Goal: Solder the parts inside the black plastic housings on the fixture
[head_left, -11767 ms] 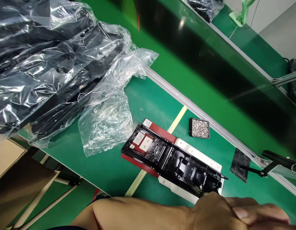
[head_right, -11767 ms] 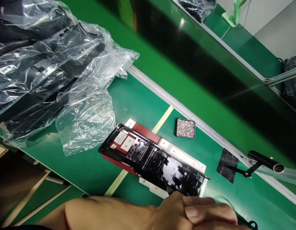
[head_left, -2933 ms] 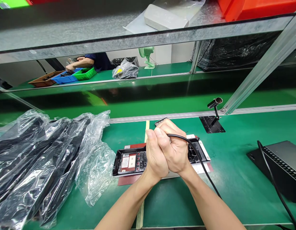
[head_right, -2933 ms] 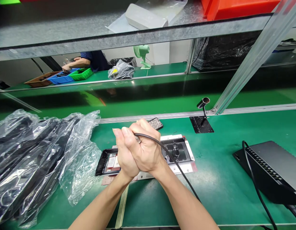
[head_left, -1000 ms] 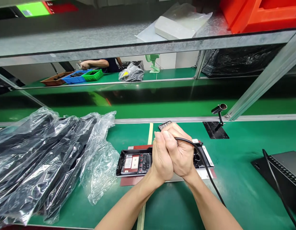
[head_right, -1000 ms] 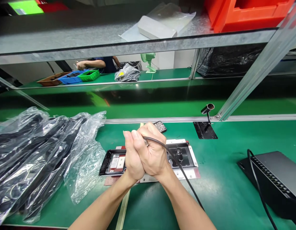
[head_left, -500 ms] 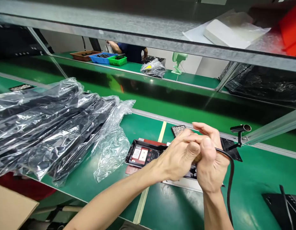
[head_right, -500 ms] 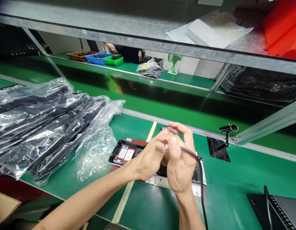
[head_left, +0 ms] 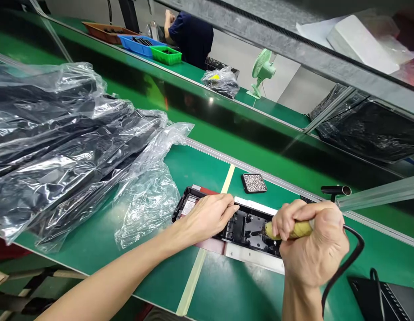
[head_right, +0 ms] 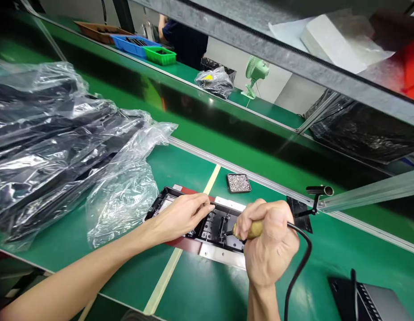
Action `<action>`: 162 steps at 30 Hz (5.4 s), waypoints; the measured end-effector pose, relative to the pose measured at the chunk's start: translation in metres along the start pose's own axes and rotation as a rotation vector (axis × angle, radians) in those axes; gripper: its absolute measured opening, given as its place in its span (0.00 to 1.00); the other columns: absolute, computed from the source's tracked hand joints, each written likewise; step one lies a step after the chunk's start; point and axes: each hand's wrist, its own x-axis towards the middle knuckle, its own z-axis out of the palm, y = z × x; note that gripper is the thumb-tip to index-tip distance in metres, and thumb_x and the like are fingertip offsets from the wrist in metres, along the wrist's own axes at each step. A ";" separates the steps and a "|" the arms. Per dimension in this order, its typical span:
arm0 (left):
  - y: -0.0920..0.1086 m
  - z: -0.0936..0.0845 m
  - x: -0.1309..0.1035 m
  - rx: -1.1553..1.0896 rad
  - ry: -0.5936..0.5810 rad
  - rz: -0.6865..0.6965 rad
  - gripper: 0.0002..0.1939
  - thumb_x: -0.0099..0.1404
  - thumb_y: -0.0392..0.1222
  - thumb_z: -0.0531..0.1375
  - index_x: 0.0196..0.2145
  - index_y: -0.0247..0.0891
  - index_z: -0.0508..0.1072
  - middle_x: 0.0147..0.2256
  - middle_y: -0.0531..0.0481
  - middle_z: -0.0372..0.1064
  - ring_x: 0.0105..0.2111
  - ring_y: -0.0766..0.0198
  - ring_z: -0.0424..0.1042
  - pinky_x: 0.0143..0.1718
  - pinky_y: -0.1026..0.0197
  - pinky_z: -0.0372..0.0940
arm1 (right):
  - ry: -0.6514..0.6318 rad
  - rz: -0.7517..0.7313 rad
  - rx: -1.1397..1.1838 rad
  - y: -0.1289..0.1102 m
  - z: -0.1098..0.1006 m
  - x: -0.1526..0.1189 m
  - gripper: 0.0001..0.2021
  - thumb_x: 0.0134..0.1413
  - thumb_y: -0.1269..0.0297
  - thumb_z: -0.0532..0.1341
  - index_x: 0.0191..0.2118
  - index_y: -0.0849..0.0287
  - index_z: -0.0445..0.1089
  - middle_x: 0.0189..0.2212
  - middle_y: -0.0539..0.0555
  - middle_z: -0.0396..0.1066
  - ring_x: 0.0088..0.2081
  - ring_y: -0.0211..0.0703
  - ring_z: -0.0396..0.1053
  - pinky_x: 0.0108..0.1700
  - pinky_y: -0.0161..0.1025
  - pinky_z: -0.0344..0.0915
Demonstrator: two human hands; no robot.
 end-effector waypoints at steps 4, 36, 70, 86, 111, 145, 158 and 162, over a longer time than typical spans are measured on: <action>-0.006 0.004 -0.002 0.048 -0.066 0.027 0.12 0.76 0.44 0.51 0.35 0.39 0.67 0.32 0.51 0.70 0.30 0.61 0.70 0.32 0.60 0.57 | 0.011 -0.009 0.007 0.001 0.001 0.000 0.16 0.71 0.60 0.52 0.30 0.57 0.64 0.16 0.44 0.59 0.15 0.34 0.57 0.15 0.34 0.59; -0.020 0.013 -0.006 0.200 -0.122 0.090 0.05 0.74 0.42 0.53 0.39 0.40 0.65 0.32 0.49 0.73 0.31 0.56 0.74 0.27 0.60 0.53 | -0.031 -0.086 0.079 0.008 -0.010 -0.007 0.17 0.70 0.58 0.52 0.31 0.58 0.67 0.15 0.45 0.58 0.14 0.32 0.55 0.14 0.31 0.57; -0.027 0.024 -0.006 0.126 -0.107 0.180 0.08 0.77 0.38 0.47 0.38 0.39 0.61 0.28 0.51 0.64 0.28 0.61 0.66 0.30 0.58 0.61 | 0.052 -0.081 -0.078 0.005 -0.006 -0.012 0.21 0.70 0.51 0.48 0.28 0.55 0.63 0.13 0.43 0.54 0.12 0.34 0.52 0.12 0.33 0.56; -0.023 0.020 -0.006 0.214 -0.104 0.184 0.07 0.77 0.38 0.47 0.38 0.39 0.60 0.28 0.51 0.66 0.26 0.62 0.63 0.26 0.58 0.52 | 0.050 -0.071 -0.055 0.005 -0.007 -0.013 0.22 0.71 0.52 0.45 0.27 0.55 0.63 0.13 0.44 0.56 0.12 0.34 0.52 0.12 0.33 0.55; -0.017 0.015 -0.002 0.252 -0.190 0.095 0.07 0.76 0.39 0.50 0.38 0.40 0.63 0.32 0.49 0.71 0.33 0.55 0.72 0.30 0.57 0.57 | 0.023 -0.022 0.070 0.004 0.000 -0.012 0.18 0.68 0.55 0.50 0.27 0.56 0.64 0.14 0.43 0.56 0.13 0.33 0.50 0.14 0.31 0.54; -0.013 0.011 -0.001 0.252 -0.223 0.067 0.07 0.76 0.38 0.50 0.38 0.39 0.64 0.33 0.49 0.71 0.33 0.57 0.71 0.31 0.57 0.57 | 0.051 -0.020 0.060 0.004 0.002 -0.014 0.20 0.68 0.52 0.52 0.26 0.56 0.62 0.13 0.43 0.55 0.13 0.32 0.49 0.14 0.31 0.52; -0.018 0.016 -0.002 0.227 -0.195 0.102 0.07 0.76 0.39 0.50 0.37 0.40 0.62 0.32 0.49 0.71 0.34 0.56 0.72 0.30 0.58 0.57 | 0.075 0.002 0.040 0.003 0.005 -0.013 0.20 0.66 0.49 0.54 0.25 0.56 0.62 0.13 0.43 0.55 0.13 0.33 0.50 0.14 0.31 0.51; -0.019 0.016 -0.002 0.227 -0.192 0.105 0.07 0.76 0.39 0.50 0.37 0.40 0.62 0.31 0.49 0.71 0.34 0.56 0.71 0.30 0.58 0.57 | 0.062 -0.006 0.045 0.004 0.005 -0.014 0.19 0.67 0.51 0.54 0.26 0.55 0.62 0.13 0.43 0.55 0.13 0.33 0.50 0.14 0.31 0.51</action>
